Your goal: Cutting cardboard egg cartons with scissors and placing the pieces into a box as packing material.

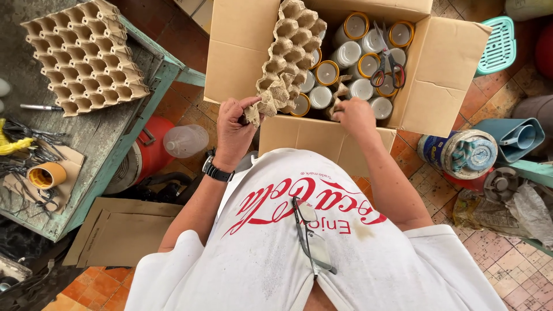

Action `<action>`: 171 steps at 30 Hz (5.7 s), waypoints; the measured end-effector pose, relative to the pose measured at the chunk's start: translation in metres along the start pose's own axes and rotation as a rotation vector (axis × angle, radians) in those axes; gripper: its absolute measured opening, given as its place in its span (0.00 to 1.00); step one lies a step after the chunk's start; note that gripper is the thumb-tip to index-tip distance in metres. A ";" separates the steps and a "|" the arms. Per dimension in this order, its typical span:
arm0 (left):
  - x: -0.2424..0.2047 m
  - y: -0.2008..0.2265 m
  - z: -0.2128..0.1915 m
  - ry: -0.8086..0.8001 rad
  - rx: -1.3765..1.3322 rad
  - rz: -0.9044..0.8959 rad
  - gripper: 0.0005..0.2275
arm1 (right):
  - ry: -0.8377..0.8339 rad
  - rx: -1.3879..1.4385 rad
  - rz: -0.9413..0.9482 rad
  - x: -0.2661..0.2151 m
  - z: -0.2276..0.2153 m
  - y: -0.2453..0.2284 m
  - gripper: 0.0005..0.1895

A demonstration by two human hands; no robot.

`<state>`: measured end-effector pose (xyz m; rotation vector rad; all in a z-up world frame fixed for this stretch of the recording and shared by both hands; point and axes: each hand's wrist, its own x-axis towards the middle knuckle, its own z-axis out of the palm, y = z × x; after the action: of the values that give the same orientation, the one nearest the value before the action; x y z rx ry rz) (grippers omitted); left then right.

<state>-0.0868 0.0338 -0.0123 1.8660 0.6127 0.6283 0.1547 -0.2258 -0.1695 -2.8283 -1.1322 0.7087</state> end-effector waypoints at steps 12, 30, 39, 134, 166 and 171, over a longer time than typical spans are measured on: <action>0.004 0.006 0.024 -0.026 -0.067 -0.027 0.17 | -0.010 0.222 0.046 -0.013 -0.026 0.011 0.20; 0.033 0.003 0.133 -0.042 0.542 0.873 0.03 | 0.091 1.594 0.251 -0.034 -0.092 -0.065 0.27; 0.030 0.009 0.112 -0.048 0.477 0.774 0.20 | 0.400 0.904 0.071 0.037 -0.140 -0.002 0.24; 0.035 -0.117 0.129 -0.237 0.659 -0.353 0.25 | 0.283 0.369 0.345 0.040 -0.061 0.070 0.23; 0.037 -0.110 0.173 -0.754 1.101 0.249 0.22 | 0.124 2.137 -0.109 -0.112 -0.026 0.103 0.34; 0.034 -0.115 0.169 -0.718 1.054 0.262 0.22 | 0.074 2.162 -0.147 -0.100 -0.009 0.111 0.35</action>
<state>0.0365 -0.0170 -0.1713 2.9530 0.1928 -0.3394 0.1674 -0.3725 -0.1406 -0.8544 -0.0502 0.8450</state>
